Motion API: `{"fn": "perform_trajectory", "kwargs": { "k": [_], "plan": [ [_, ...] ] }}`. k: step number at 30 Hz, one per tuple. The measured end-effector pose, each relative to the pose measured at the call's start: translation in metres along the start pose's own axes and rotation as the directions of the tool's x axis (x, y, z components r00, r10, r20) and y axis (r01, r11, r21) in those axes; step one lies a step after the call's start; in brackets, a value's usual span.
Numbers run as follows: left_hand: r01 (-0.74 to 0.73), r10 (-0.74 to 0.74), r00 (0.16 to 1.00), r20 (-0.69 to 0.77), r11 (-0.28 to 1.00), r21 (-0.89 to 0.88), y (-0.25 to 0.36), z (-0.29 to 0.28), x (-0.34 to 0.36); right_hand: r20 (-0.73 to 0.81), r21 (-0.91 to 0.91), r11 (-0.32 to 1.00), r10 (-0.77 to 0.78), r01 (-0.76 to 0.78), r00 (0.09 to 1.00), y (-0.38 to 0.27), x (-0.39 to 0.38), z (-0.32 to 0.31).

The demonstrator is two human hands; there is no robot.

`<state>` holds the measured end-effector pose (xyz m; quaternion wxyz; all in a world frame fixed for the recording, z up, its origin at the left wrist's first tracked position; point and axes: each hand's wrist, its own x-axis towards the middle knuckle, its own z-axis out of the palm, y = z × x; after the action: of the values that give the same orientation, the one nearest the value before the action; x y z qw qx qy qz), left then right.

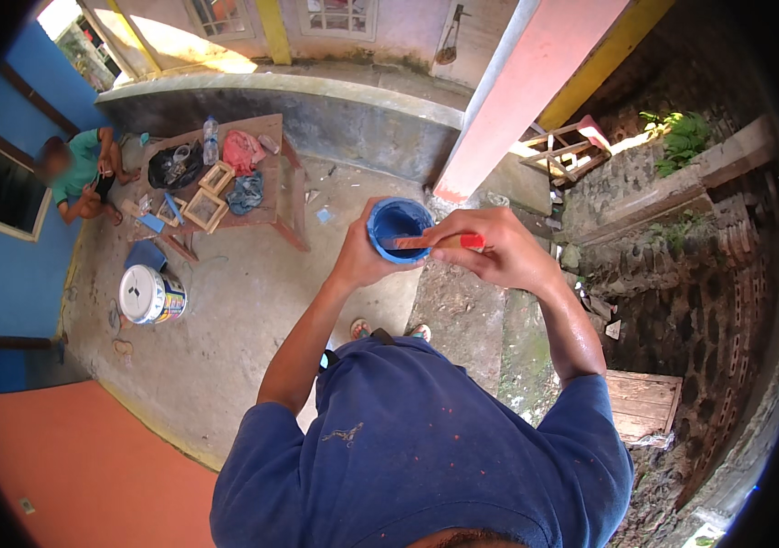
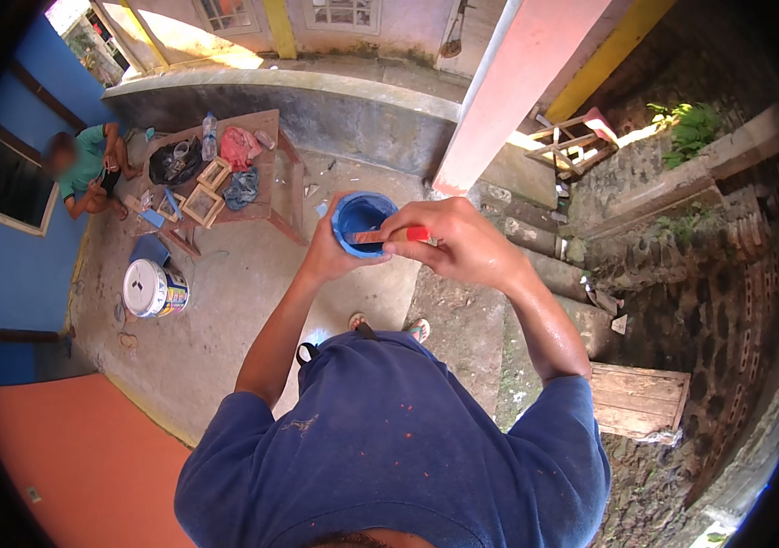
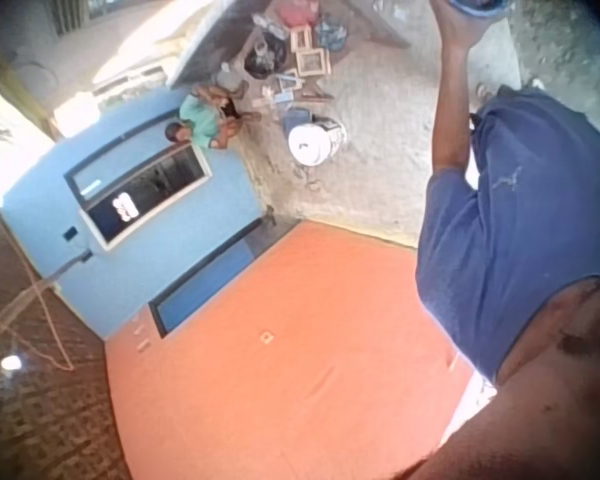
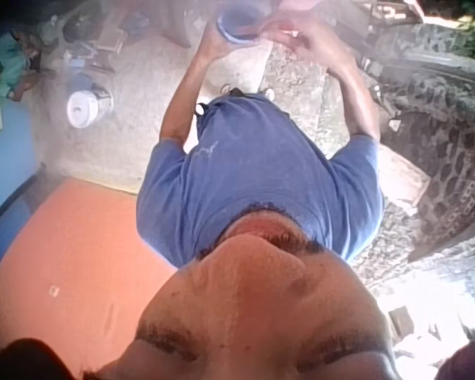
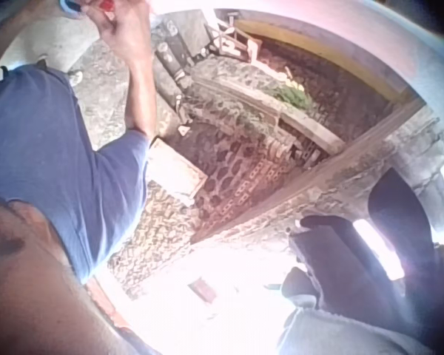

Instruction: The person stirs blue paint in a small container with a brush, rinses the brush at a sink, then continues stirring the paint outdoors. The person handles a paint container, a brush, and a sink faucet.

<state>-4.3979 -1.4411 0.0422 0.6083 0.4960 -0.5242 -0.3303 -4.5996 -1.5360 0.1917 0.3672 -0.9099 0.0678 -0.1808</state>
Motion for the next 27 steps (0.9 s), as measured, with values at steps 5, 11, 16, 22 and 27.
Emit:
{"fn": "perform_trajectory", "kwargs": {
  "k": [5,11,16,22,27],
  "plan": [
    [0.035,-0.035,0.999,-0.006,0.998,0.058,0.003,0.006,-0.003,-0.151,0.005,0.985,0.173,-0.174,0.973,-0.007,0.005,-0.001],
    [-0.062,0.082,0.987,-0.136,0.987,0.150,0.007,0.022,-0.003,-0.383,0.014,0.965,0.247,-0.262,0.890,-0.004,0.002,0.012],
    [0.043,-0.028,0.970,-0.240,0.998,0.056,0.003,0.028,-0.006,-0.422,-0.060,0.987,0.113,-0.151,0.900,-0.010,0.010,0.046],
    [-0.029,0.042,0.972,-0.232,0.998,0.058,-0.007,0.028,-0.007,-0.373,0.107,0.963,0.270,-0.248,0.888,0.005,0.001,0.041],
    [-0.016,0.022,0.969,-0.246,0.999,0.030,0.001,0.027,-0.013,-0.333,0.407,0.885,0.375,-0.227,0.865,0.021,-0.003,0.044]
  ]
}}
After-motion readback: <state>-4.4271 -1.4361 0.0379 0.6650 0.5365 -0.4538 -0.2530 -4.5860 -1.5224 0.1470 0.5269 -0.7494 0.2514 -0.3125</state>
